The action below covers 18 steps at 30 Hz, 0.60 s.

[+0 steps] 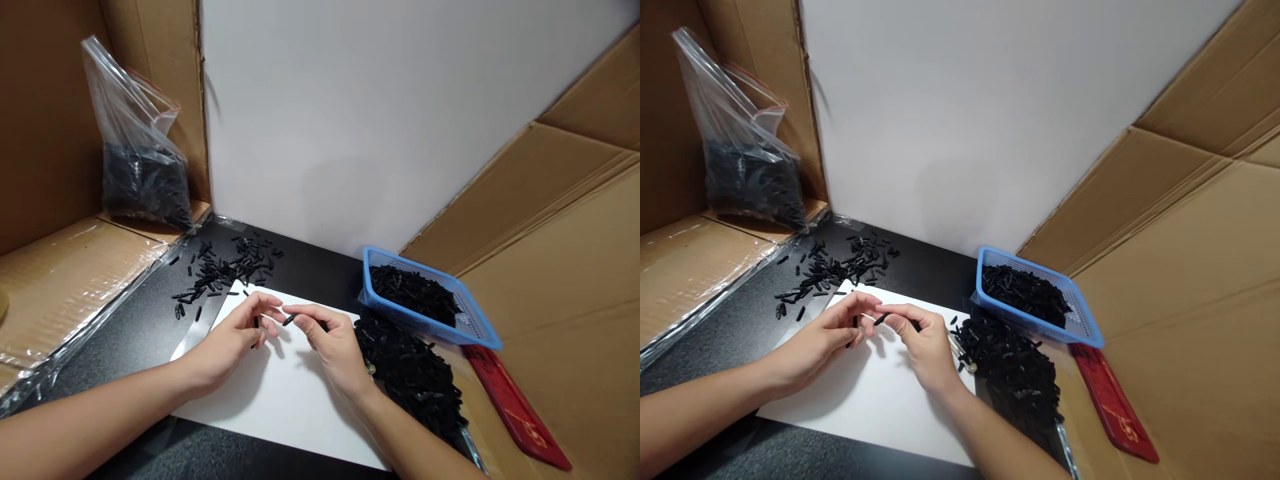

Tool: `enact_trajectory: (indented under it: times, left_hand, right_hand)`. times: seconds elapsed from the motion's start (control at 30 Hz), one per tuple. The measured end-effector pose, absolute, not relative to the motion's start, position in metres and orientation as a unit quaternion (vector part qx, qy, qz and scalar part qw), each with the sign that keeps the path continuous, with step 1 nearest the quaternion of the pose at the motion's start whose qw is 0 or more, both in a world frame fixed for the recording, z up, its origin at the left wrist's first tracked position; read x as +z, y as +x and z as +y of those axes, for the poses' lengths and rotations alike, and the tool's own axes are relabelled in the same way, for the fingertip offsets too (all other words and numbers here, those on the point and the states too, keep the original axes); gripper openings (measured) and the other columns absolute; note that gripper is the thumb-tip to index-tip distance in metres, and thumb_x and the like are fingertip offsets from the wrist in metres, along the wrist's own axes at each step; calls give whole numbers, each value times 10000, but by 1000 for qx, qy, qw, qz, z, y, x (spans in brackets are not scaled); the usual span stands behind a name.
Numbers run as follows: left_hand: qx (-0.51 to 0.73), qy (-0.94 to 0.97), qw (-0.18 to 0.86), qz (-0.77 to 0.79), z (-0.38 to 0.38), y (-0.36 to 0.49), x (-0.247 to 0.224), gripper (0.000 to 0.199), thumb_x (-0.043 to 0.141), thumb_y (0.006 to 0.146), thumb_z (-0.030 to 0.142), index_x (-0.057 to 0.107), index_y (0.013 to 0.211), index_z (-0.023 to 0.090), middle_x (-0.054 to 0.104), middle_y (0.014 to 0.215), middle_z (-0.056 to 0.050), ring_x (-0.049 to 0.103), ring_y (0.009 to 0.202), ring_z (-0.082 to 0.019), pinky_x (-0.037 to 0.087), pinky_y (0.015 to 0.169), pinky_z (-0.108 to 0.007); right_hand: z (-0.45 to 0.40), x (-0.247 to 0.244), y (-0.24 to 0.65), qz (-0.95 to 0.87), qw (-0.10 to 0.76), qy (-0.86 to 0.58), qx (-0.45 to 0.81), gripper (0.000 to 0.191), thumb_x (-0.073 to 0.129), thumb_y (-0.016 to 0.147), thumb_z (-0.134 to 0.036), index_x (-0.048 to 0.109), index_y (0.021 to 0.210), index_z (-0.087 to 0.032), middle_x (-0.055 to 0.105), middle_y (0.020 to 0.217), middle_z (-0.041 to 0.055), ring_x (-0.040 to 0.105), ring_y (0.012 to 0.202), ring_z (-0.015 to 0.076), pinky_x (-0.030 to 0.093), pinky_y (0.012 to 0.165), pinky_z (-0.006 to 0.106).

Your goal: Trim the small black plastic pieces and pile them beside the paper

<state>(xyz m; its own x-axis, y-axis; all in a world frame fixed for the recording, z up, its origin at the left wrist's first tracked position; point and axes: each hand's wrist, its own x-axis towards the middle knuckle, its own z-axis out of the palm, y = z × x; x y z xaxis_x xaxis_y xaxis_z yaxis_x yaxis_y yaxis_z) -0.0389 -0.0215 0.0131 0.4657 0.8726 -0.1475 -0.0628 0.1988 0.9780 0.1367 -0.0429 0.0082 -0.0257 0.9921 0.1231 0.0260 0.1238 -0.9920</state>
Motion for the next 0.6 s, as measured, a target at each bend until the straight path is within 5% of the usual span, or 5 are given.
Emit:
enact_trajectory:
  times: [0.23,0.6]
  left_hand:
    - [351,514,695,361,-21,-38,15,216,506,875,205,489,1090,220,633,814,9,466,608,-95,303,581,-247]
    - [292,537,715,339,-22,-38,19,202,555,879,362,597,837,168,690,718,-13,378,482,-63,254,505,-226]
  right_hand:
    - [-43,7,137,-535,525,-463,473,245,688,790,-425,782,917,-237,457,509,-29,351,486,107,303,485,257]
    - [-42,4,136,-519,530,-451,497,274,691,780,-438,763,908,-207,587,634,16,397,497,106,284,436,243]
